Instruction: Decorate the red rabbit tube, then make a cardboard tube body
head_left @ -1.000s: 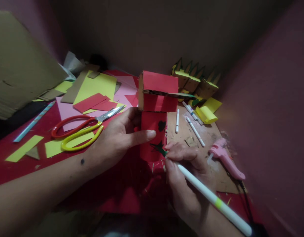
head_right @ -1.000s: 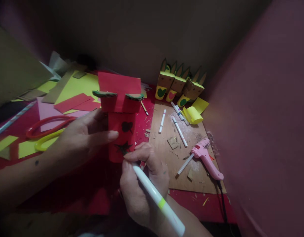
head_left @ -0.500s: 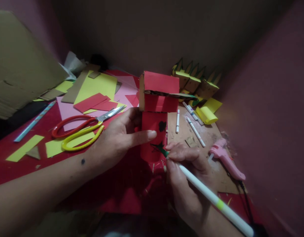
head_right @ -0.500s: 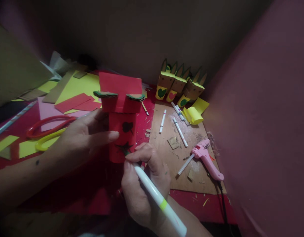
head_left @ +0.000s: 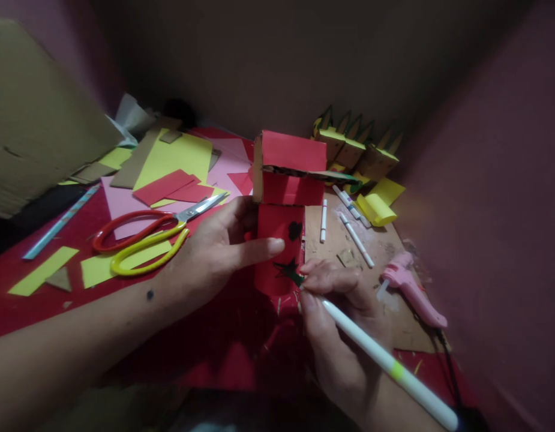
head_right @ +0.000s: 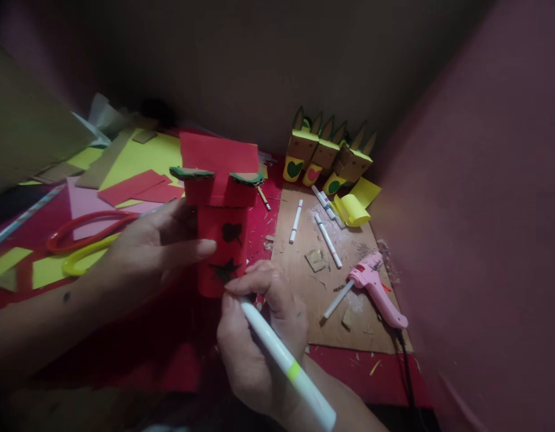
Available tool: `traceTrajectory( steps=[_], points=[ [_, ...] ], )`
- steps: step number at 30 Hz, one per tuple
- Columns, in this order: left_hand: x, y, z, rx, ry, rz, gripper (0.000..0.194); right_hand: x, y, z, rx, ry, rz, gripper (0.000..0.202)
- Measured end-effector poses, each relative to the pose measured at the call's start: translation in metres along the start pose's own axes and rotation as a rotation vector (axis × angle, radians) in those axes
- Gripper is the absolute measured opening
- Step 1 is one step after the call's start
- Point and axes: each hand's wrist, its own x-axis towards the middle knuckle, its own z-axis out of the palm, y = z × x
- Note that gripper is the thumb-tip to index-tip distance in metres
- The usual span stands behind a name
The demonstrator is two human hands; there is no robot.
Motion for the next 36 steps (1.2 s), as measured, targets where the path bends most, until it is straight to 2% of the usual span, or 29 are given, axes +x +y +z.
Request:
traceTrajectory(
  steps=[4,15,22,36],
  points=[
    [-0.0002,-0.0004,0.0003,0.015,0.005,0.014,0.04,-0.0016,0.0022,-0.0003,0.023,0.021,-0.002,0.017],
    [-0.0002,-0.0014,-0.0002,0.015,0.003,0.021,0.04,-0.0033,0.0041,-0.0018,0.06,-0.03,-0.005,0.017],
    [0.0,-0.0027,-0.003,-0.023,-0.068,0.044,0.037,-0.0012,0.0035,-0.0006,0.005,-0.039,-0.028,0.017],
    [-0.0007,-0.0017,-0.0012,0.031,0.002,0.025,0.035,-0.0013,0.0041,0.0013,-0.041,-0.028,-0.058,0.017]
  ],
)
